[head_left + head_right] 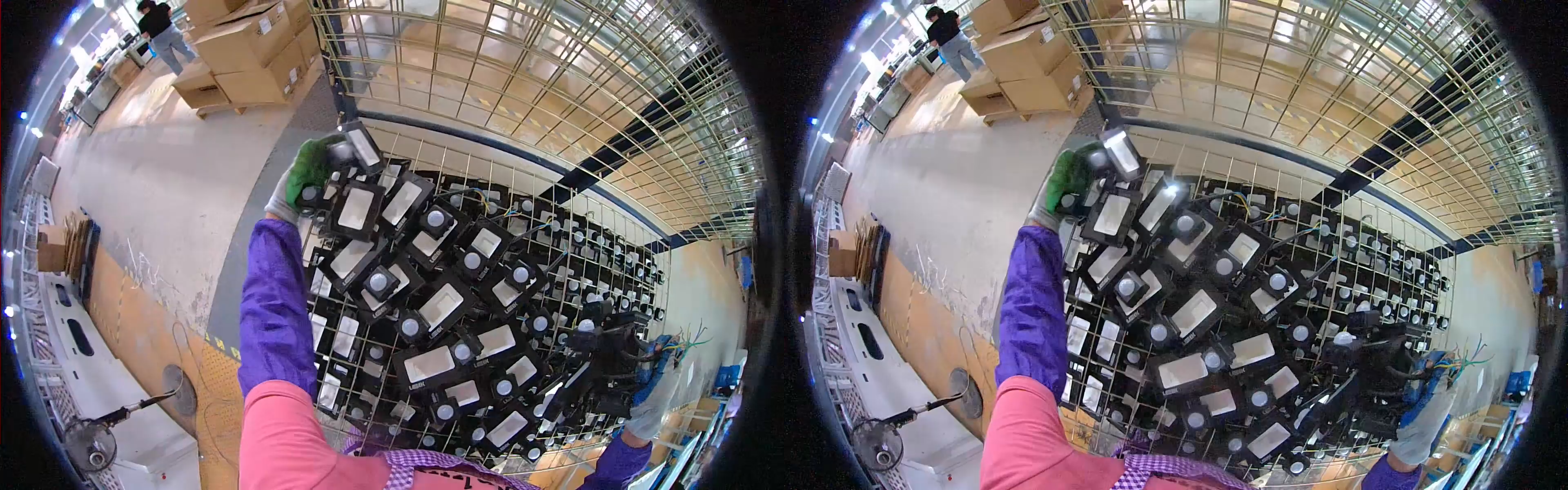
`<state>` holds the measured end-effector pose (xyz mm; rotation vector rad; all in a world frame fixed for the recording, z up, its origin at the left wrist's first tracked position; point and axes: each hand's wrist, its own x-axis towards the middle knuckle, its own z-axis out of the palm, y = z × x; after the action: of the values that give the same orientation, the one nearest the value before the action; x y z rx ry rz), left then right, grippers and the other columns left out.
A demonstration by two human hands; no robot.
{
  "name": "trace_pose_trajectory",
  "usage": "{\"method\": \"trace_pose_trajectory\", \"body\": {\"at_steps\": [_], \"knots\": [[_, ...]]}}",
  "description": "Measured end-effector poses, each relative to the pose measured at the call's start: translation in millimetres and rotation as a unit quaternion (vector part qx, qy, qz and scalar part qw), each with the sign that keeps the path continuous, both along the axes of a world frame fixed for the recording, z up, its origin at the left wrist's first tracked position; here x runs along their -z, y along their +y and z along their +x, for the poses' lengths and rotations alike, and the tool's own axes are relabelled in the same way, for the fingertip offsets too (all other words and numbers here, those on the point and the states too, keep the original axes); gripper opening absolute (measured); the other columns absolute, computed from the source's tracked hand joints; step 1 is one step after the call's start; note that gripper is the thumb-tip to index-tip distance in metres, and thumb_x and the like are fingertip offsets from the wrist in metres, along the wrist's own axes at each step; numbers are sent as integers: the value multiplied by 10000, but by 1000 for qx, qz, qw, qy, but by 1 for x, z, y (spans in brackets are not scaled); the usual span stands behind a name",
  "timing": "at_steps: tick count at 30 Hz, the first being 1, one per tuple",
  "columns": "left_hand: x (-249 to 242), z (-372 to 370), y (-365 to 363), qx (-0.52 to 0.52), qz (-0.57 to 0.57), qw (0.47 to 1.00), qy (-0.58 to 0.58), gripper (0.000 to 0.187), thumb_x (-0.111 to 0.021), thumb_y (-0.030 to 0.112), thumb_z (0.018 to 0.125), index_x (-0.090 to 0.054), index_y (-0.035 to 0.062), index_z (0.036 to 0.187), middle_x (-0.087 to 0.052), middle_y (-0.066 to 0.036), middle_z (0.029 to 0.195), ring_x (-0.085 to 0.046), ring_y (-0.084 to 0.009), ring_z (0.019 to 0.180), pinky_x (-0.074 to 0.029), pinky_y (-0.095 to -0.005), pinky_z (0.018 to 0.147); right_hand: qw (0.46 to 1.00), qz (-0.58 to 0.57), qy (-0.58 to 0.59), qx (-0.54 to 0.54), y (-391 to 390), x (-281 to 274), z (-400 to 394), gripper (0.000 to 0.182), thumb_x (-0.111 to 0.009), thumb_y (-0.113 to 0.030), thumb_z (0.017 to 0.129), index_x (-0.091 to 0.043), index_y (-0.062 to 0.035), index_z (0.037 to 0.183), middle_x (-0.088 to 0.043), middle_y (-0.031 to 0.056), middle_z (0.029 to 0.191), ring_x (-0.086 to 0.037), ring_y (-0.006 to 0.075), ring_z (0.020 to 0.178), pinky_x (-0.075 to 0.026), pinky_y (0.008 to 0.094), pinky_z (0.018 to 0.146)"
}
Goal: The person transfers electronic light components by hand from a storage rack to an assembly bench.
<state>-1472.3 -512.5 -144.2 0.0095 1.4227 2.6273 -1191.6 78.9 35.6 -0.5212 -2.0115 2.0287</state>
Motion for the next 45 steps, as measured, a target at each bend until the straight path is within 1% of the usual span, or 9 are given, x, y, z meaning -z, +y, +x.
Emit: {"method": "trace_pose_trajectory", "body": {"at_steps": [2, 7, 13, 28, 33, 35, 38, 41, 45], "knots": [[4, -17, 9, -21, 51, 998, -4, 515, -514, 436, 950, -497, 65, 1307, -632, -65, 1141, -629, -167, 928, -532, -304, 796, 995, 32, 16, 96, -22, 1, 2, 187, -499, -274, 987, -545, -97, 947, -522, -5, 830, -490, 90, 744, -446, 233, 672], [-17, -33, 12, -20, -237, 963, 123, 502, -501, 305, 979, -367, 85, 1410, -510, -49, 1313, -560, -157, 1083, -494, -331, 913, 993, 76, -26, 84, -2, 8, 19, 176, -521, -267, 977, -559, -97, 1005, -540, -8, 873, -507, 102, 777, -439, 241, 700], [-18, -38, 50, 167, 7, 986, 21, 492, -511, 277, 970, -391, 93, 1410, -528, -49, 1310, -553, -150, 1104, -465, -271, 918, 986, 90, -34, 137, 18, 9, 38, 205, -509, -303, 982, -546, -102, 971, -528, -11, 825, -457, 70, 685, -363, 204, 589], [-70, 57, 144, 326, -178, 925, 77, 514, -515, 373, 946, -508, -7, 1293, -548, -111, 1294, -530, -169, 1155, -421, -298, 971, 955, 95, -65, 272, 8, -8, 60, 147, -469, -219, 985, -560, -103, 984, -571, -1, 827, -518, 94, 684, -394, 199, 571], [-90, 20, 163, 391, -438, 798, 136, 416, -574, 295, 926, -580, -2, 1218, -649, -110, 1147, -606, -163, 1029, -465, -277, 887, 968, 61, -18, 243, 38, -5, 90, 163, -459, -204, 989, -572, -100, 1043, -594, 5, 837, -537, 88, 688, -406, 200, 573], [-122, 20, 205, 246, -667, 668, 221, 414, -586, 361, 905, -636, 19, 1132, -659, -170, 1103, -637, -227, 999, -477, -322, 882, 940, 84, -38, 330, 34, -9, 94, 185, -450, -202, 992, -576, -96, 1075, -606, 9, 850, -549, 87, 690, -412, 201, 565], [-144, 11, 266, 223, -745, 597, 197, 496, -589, 465, 865, -662, 17, 1065, -654, -218, 1061, -636, -320, 998, -477, -378, 900, 941, 103, -44, 320, 48, -5, 114, 201, -431, -177, 993, -568, -89, 1110, -614, 13, 873, -558, 89, 699, -415, 200, 557], [-108, 9, 307, 295, -846, 380, 231, 536, -629, 489, 809, -662, 23, 1071, -643, -200, 1099, -608, -344, 1049, -479, -399, 914, 936, 107, -42, 331, 58, 2, 133, 199, -422, -174, 995, -570, -90, 1098, -607, 8, 880, -543, 83, 708, -403, 197, 568], [-67, 2, 325, 306, -858, 391, 133, 389, -637, 280, 790, -659, 88, 1127, -614, -175, 1192, -595, -333, 1099, -479, -392, 936, 934, 90, -63, 341, 75, 9, 169, 212, -430, -188, 991, -576, -86, 1107, -608, 8, 915, -536, 81, 729, -405, 200, 585]]}}
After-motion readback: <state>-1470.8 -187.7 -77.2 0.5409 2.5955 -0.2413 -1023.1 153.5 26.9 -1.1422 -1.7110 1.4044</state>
